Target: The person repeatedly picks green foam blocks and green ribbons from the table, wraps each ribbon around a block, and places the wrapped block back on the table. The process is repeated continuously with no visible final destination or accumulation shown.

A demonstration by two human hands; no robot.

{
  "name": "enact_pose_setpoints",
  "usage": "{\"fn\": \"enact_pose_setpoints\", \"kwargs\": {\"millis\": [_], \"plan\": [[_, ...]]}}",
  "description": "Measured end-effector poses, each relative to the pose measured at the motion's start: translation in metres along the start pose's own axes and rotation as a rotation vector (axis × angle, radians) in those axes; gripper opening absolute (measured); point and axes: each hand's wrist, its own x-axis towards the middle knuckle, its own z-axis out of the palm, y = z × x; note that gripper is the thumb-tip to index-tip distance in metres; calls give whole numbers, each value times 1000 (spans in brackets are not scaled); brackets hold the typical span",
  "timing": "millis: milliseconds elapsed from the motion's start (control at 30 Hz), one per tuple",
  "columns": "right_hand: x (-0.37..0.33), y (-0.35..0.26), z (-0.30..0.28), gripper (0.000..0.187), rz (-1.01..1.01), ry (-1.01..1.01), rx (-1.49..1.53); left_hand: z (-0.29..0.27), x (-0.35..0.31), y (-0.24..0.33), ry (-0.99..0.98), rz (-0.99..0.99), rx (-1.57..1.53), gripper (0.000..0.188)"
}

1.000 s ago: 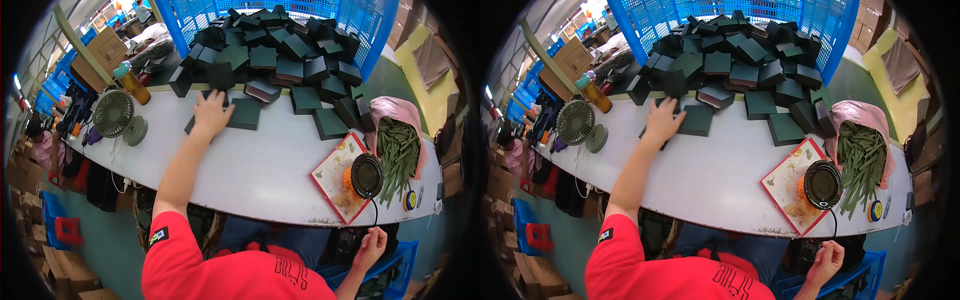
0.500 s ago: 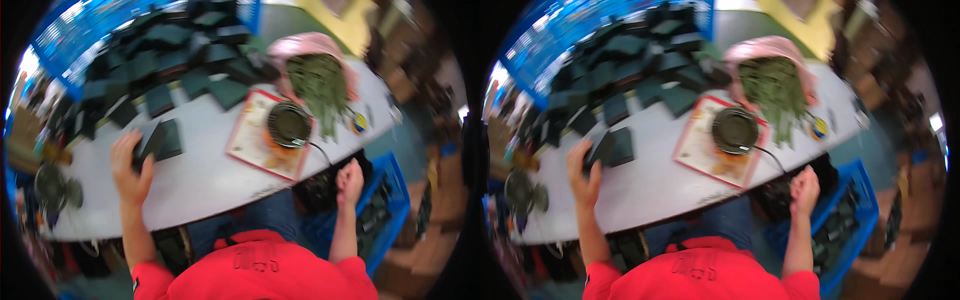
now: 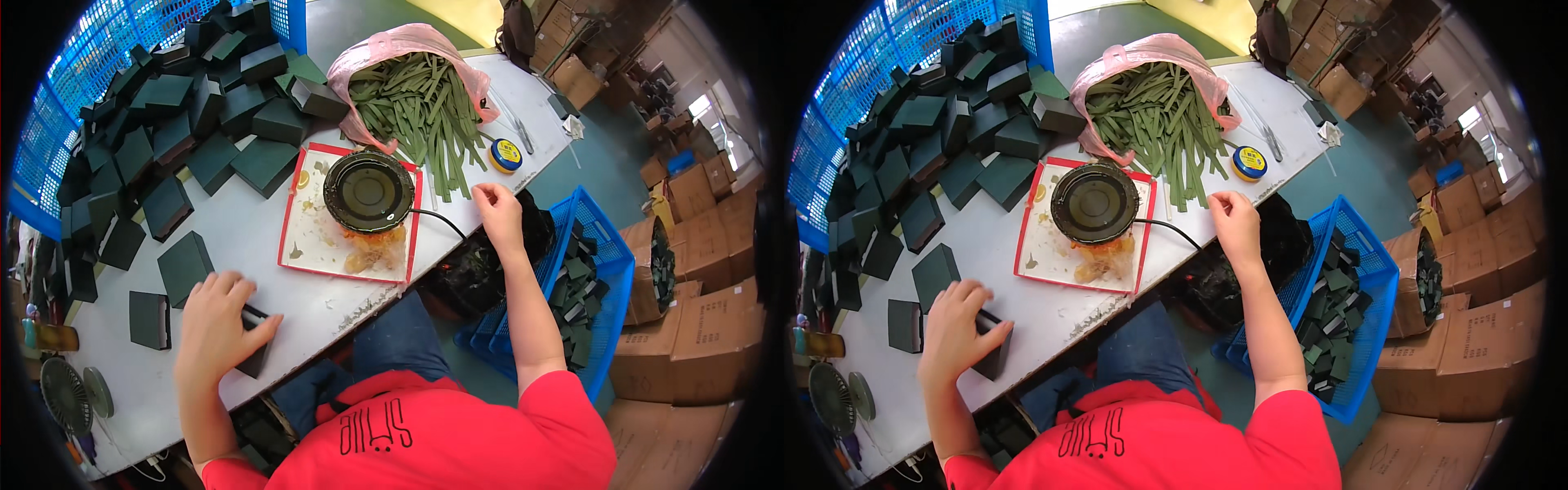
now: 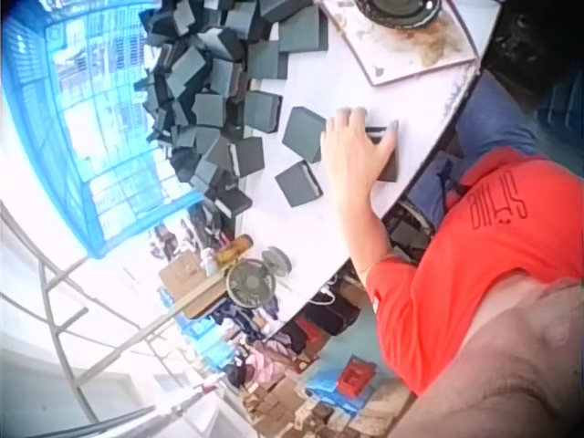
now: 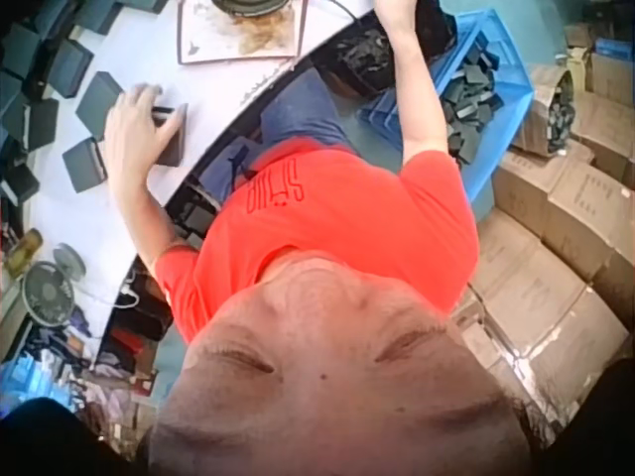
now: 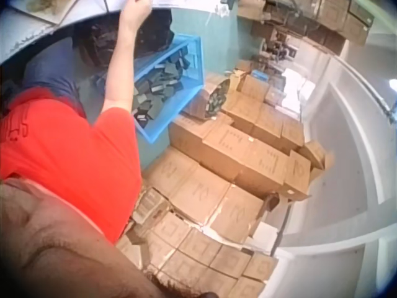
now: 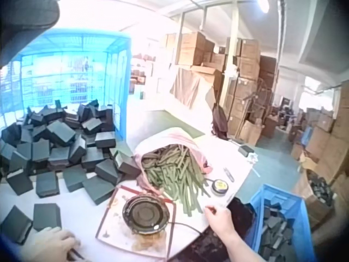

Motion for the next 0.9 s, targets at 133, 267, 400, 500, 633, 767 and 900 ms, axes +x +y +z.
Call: {"fn": "enact_pose_setpoints", "kwargs": {"millis": [133, 267, 400, 500, 633, 767, 900], "plan": [[3, -1, 12, 22, -61, -38, -209, 31, 2, -2, 95, -42, -23, 66], [5, 11, 9, 21, -119, -83, -200, 36, -20, 6, 89, -188, 11, 73], [0, 6, 9, 19, 9, -57, 91, 46, -33, 5, 102, -283, -17, 74], [2, 7, 5, 17, 26, -119, 194, 48, -36, 6, 93, -267, -9, 73], [4, 9, 5, 19, 9, -91, 122, 48, -38, 9, 106, -297, 22, 71], [9, 1, 2, 23, -2, -134, -82, 39, -45, 22, 70, -386, 21, 71], [16, 4, 9, 26, -147, -218, -217, 42, -55, 14, 33, -364, -41, 75]]}}
